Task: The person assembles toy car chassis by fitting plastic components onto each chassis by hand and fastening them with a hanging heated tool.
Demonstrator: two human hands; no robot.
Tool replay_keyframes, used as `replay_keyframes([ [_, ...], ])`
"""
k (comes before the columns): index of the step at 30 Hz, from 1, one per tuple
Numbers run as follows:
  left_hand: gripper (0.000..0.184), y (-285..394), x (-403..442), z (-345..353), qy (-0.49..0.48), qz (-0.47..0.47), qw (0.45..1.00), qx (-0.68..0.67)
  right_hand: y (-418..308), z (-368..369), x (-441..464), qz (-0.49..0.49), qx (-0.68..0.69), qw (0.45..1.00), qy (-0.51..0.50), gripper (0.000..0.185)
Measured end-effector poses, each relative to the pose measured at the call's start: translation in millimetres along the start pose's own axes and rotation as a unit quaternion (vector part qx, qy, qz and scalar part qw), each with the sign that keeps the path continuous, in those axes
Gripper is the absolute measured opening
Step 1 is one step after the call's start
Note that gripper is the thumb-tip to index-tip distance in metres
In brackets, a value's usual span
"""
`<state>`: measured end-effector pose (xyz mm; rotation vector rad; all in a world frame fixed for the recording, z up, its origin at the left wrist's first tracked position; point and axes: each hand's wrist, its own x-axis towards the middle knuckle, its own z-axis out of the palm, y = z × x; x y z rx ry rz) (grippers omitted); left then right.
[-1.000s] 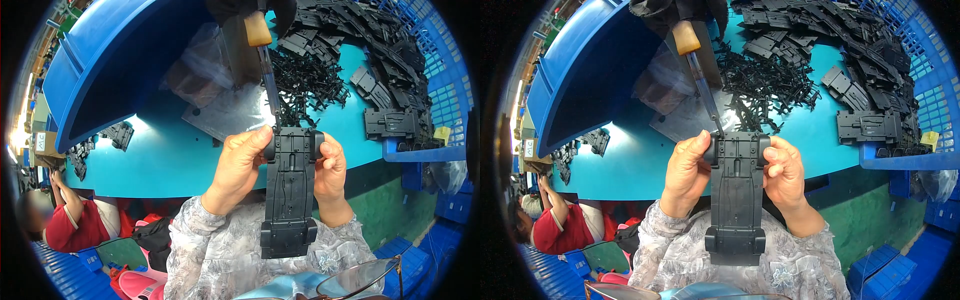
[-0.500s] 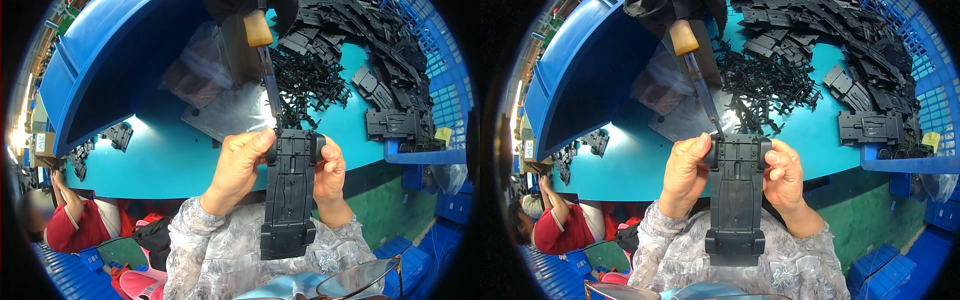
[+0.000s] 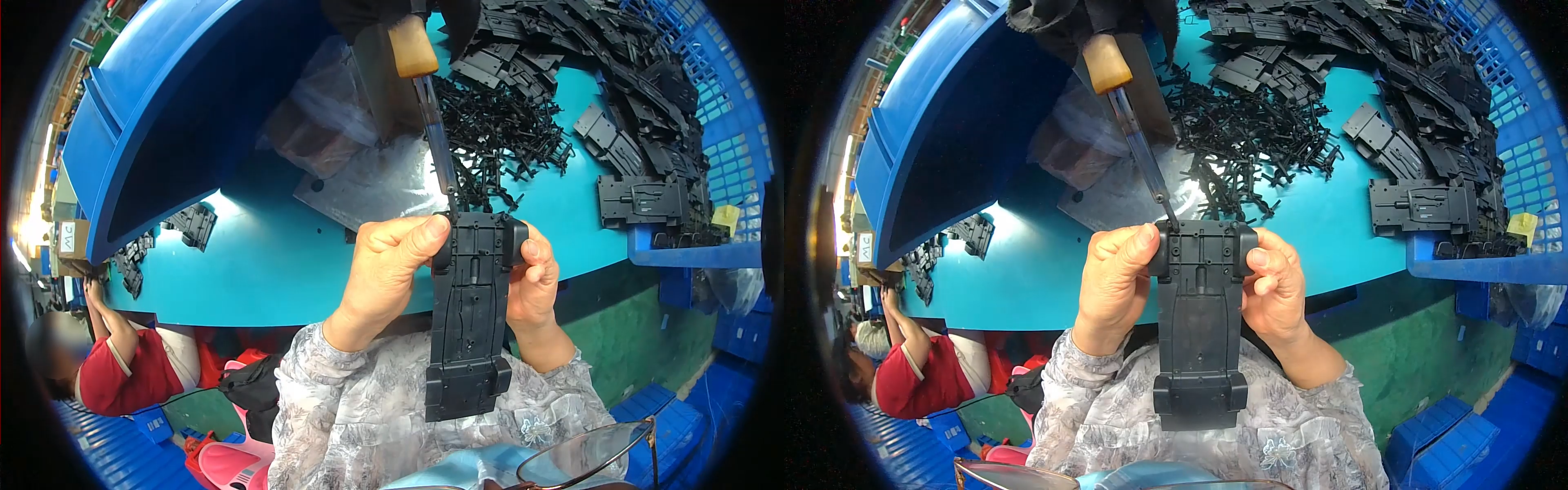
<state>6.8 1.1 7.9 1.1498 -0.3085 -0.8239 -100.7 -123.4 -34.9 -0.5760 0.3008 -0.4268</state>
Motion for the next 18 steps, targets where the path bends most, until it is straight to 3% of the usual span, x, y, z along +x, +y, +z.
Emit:
replay_keyframes([
  [18, 0.033, -21, 1, -11, 0.020, -0.009, 0.999, -0.037, -2, -11, 4, 0.047, 0.007, 0.999, -0.012, 0.022],
])
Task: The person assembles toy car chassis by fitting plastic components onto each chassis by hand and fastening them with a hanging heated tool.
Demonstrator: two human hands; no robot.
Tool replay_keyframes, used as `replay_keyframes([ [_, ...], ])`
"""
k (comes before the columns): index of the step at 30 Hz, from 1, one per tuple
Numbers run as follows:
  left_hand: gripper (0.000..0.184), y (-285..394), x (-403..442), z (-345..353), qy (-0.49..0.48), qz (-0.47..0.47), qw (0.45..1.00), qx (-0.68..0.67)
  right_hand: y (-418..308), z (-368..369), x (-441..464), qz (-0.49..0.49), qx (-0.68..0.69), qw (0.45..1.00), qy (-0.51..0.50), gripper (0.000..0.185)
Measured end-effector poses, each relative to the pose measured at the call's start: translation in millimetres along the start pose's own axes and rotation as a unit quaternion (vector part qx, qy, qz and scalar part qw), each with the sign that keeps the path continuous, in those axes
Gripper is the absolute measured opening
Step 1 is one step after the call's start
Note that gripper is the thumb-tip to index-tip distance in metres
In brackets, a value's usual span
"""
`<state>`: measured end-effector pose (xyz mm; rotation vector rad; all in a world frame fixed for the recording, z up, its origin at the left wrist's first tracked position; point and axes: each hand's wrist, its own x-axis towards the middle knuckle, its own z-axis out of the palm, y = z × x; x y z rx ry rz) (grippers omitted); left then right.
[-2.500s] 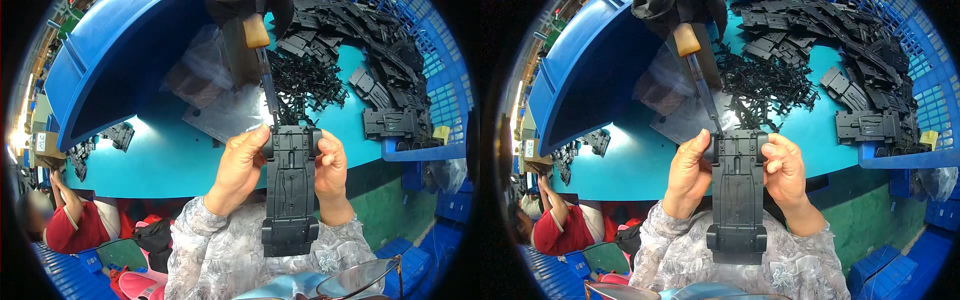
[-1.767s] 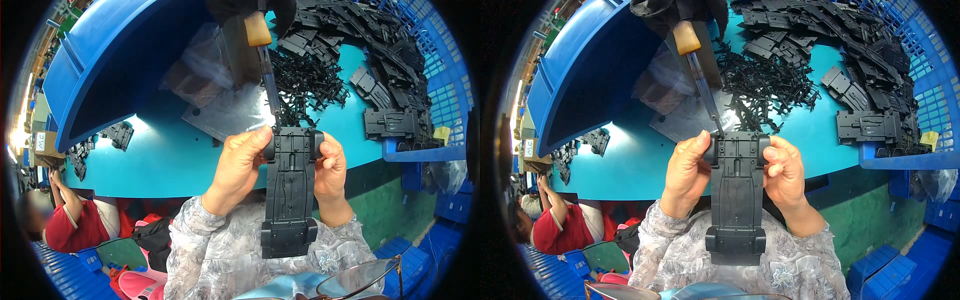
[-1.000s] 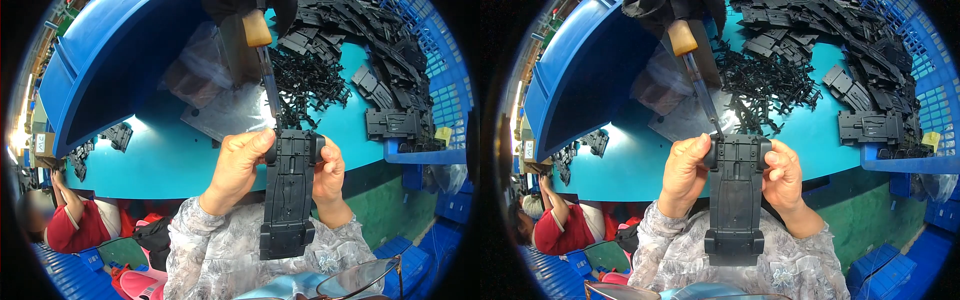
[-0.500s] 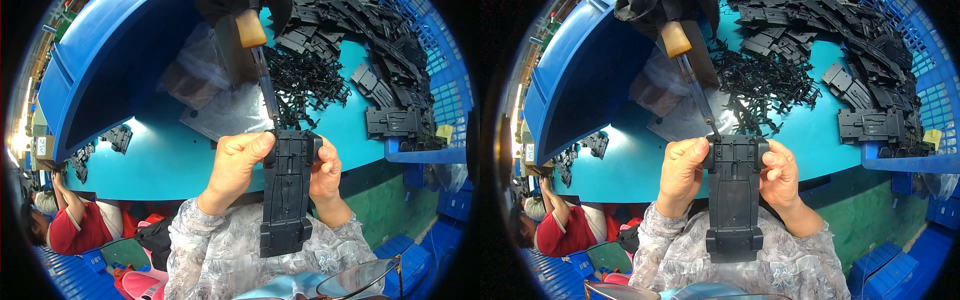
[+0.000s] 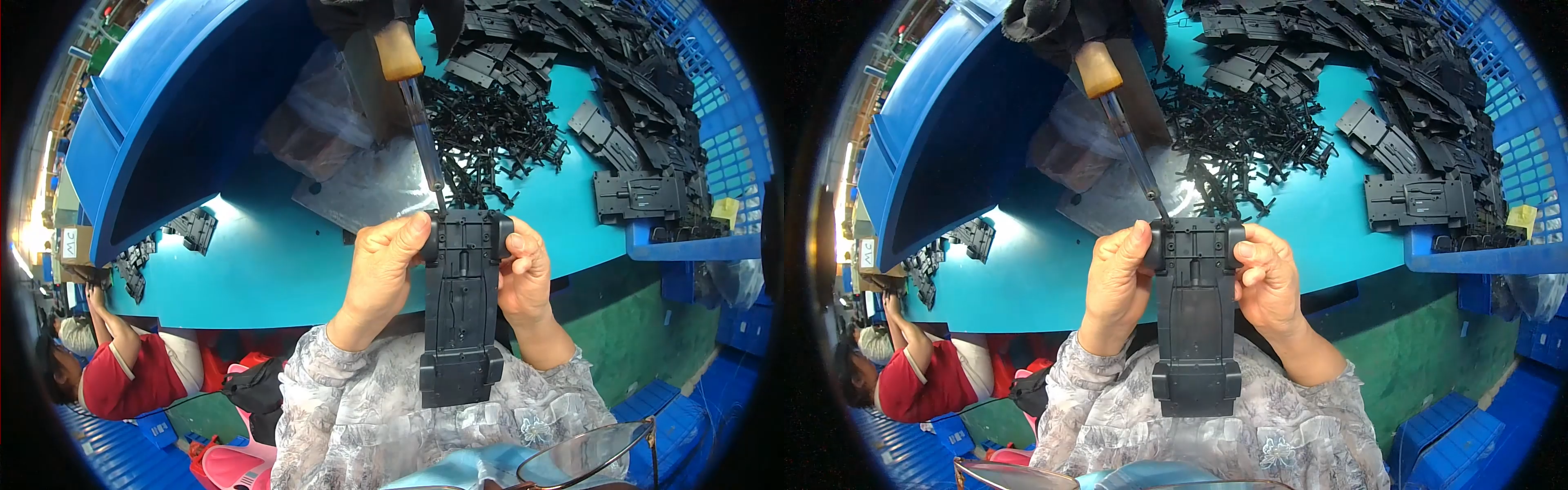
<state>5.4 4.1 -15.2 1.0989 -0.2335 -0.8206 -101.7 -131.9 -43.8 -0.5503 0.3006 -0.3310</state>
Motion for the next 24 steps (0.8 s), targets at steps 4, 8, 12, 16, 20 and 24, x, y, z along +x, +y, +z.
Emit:
replay_keyframes([
  [4, 0.033, -4, 0, 0, 0.013, -0.006, 1.000, -0.017, 2, 2, 1, -0.006, -0.012, 1.000, 0.024, 0.022],
  [8, 0.033, -1, 1, 6, 0.032, -0.017, 0.999, -0.036, -1, 7, 3, -0.019, -0.026, 0.999, 0.030, 0.021],
  [12, 0.032, -4, 4, 4, 0.032, -0.023, 0.998, -0.057, -2, 10, 5, -0.028, -0.033, 0.998, 0.038, 0.021],
  [16, 0.031, -12, 10, -7, 0.018, -0.036, 0.995, -0.089, -4, 11, 7, -0.027, -0.036, 0.998, 0.051, 0.019],
  [20, 0.029, -5, 13, -1, -0.015, -0.056, 0.987, -0.148, -6, 11, 12, -0.026, -0.023, 0.997, 0.063, 0.014],
  [24, 0.027, -7, 19, -4, -0.004, -0.064, 0.984, -0.166, -6, 6, 18, -0.031, -0.009, 0.999, 0.026, 0.010],
])
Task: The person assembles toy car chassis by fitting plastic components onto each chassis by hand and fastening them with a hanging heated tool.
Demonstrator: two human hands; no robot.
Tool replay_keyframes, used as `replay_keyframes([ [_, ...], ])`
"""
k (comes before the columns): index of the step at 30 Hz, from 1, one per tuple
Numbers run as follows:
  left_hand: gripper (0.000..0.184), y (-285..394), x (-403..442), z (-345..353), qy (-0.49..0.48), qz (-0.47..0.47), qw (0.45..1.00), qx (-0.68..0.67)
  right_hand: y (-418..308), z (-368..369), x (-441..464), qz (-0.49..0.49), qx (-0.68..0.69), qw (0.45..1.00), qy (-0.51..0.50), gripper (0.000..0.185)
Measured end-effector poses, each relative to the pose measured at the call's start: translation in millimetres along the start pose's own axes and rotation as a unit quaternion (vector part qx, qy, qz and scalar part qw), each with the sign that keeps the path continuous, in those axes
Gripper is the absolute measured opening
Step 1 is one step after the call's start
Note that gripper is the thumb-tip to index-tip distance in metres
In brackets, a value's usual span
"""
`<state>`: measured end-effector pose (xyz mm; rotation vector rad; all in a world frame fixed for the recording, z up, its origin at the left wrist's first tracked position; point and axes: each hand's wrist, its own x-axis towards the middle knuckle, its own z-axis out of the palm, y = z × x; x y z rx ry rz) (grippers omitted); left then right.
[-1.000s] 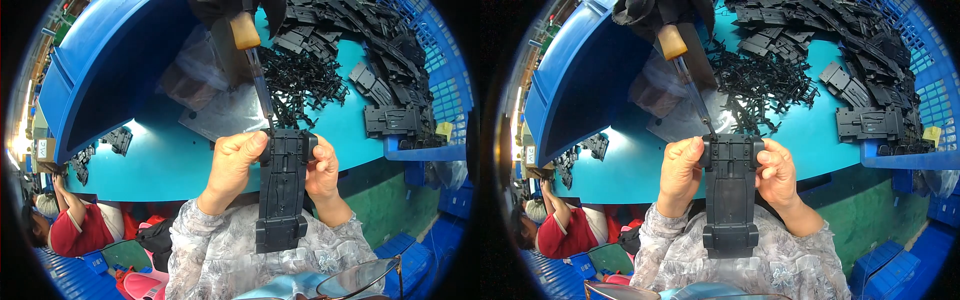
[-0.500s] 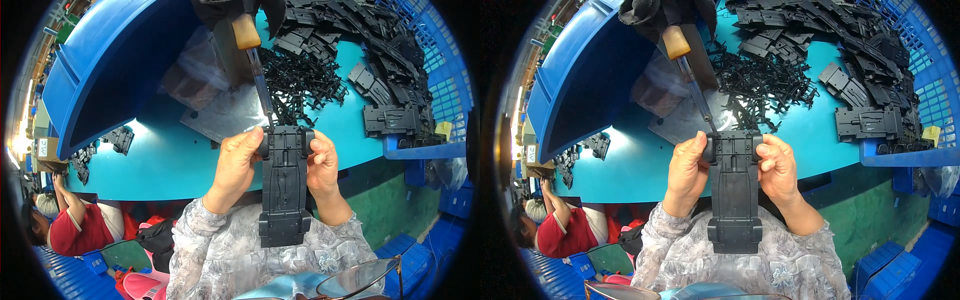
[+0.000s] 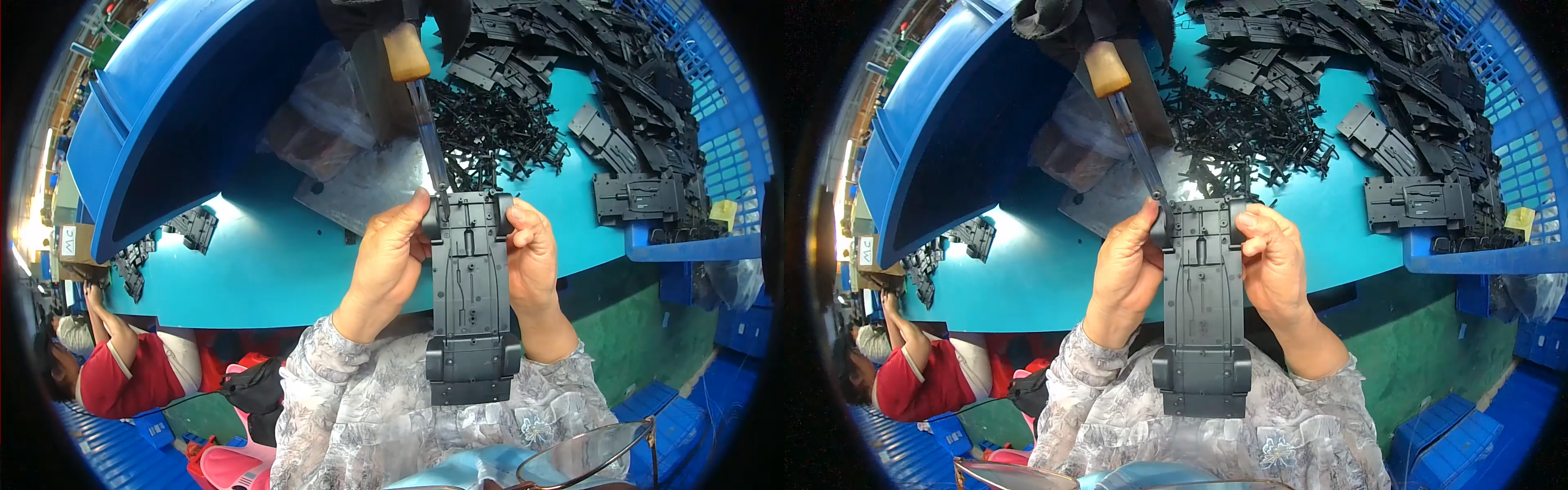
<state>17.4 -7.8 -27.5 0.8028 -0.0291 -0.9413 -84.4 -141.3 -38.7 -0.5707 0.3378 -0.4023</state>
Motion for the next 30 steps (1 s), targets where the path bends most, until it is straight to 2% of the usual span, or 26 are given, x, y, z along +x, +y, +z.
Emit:
replay_keyframes([
  [11, 0.025, 10, 3, 10, -0.006, -0.019, 0.999, -0.036, -7, 8, 8, 0.029, 0.023, 0.999, 0.026, 0.010],
  [14, 0.026, 12, 4, 11, -0.008, -0.016, 0.999, -0.032, -11, 13, 7, 0.024, 0.039, 0.999, -0.009, 0.009],
  [30, 0.026, 15, 5, 19, -0.001, -0.009, 0.999, -0.048, -10, 15, 11, 0.027, 0.039, 0.997, 0.059, 0.012],
])
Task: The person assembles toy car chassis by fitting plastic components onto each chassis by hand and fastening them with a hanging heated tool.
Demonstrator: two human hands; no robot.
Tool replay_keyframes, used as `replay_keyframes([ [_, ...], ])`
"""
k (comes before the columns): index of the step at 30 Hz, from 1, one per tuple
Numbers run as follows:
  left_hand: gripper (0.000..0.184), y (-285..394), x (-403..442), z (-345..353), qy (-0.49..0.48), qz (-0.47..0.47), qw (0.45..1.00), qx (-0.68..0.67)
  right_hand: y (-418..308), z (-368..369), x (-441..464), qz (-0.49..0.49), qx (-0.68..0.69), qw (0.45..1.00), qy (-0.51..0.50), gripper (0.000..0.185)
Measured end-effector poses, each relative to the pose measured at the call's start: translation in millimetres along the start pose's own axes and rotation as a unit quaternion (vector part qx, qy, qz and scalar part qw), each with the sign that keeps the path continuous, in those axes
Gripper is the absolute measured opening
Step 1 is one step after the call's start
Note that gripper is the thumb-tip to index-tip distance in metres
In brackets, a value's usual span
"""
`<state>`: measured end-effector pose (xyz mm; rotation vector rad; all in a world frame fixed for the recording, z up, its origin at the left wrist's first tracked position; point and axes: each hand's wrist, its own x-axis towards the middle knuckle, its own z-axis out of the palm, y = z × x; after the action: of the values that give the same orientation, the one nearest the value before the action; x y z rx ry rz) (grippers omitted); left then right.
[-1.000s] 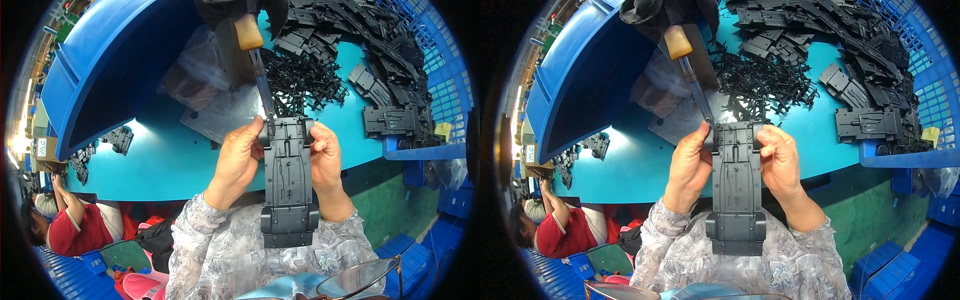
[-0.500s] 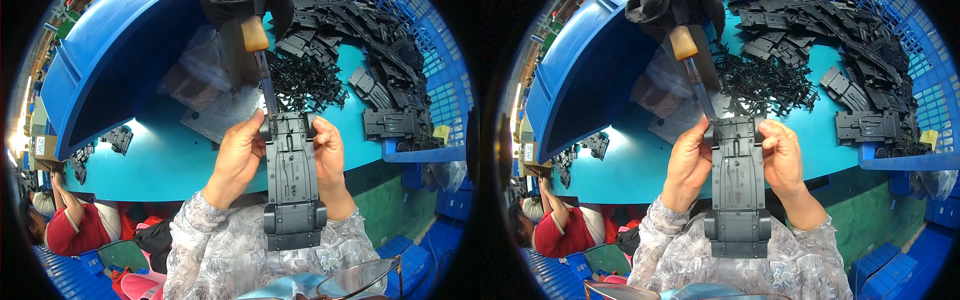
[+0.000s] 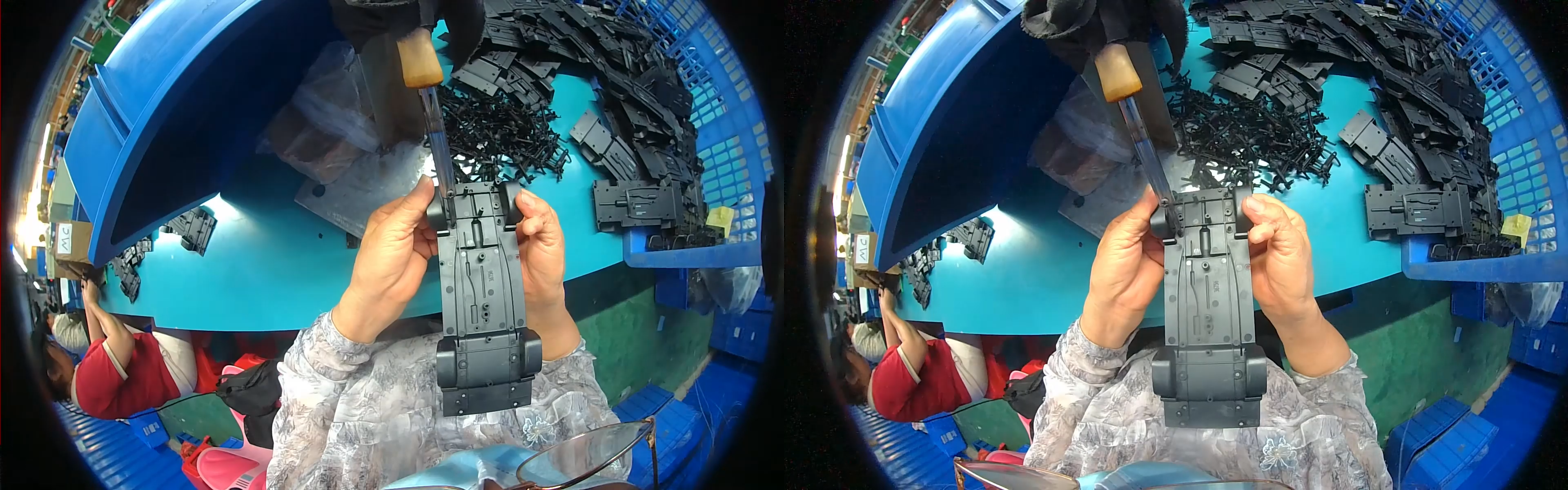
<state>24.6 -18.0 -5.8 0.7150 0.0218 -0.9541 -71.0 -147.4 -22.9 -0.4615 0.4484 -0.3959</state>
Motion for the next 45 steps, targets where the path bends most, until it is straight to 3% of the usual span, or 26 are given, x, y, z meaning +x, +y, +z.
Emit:
replay_keyframes([
  [11, 0.025, 0, 1, -1, -0.003, -0.003, 1.000, -0.010, -1, 4, -2, 0.004, 0.008, 1.000, -0.021, 0.023],
  [17, 0.025, 1, 0, -1, -0.005, -0.007, 1.000, -0.016, 0, 3, -1, -0.001, -0.013, 1.000, 0.028, 0.022],
  [29, 0.024, 2, 0, 0, -0.007, -0.016, 0.999, -0.028, 0, 3, -2, -0.009, -0.016, 1.000, -0.009, 0.015],
  [32, 0.024, 3, 0, -1, -0.009, -0.019, 0.999, -0.024, -3, 21, -7, -0.008, -0.044, 0.998, 0.037, 0.013],
  [45, 0.024, 2, 0, -1, -0.013, -0.019, 0.999, -0.035, -1, 9, -5, -0.008, -0.018, 1.000, -0.014, 0.013],
])
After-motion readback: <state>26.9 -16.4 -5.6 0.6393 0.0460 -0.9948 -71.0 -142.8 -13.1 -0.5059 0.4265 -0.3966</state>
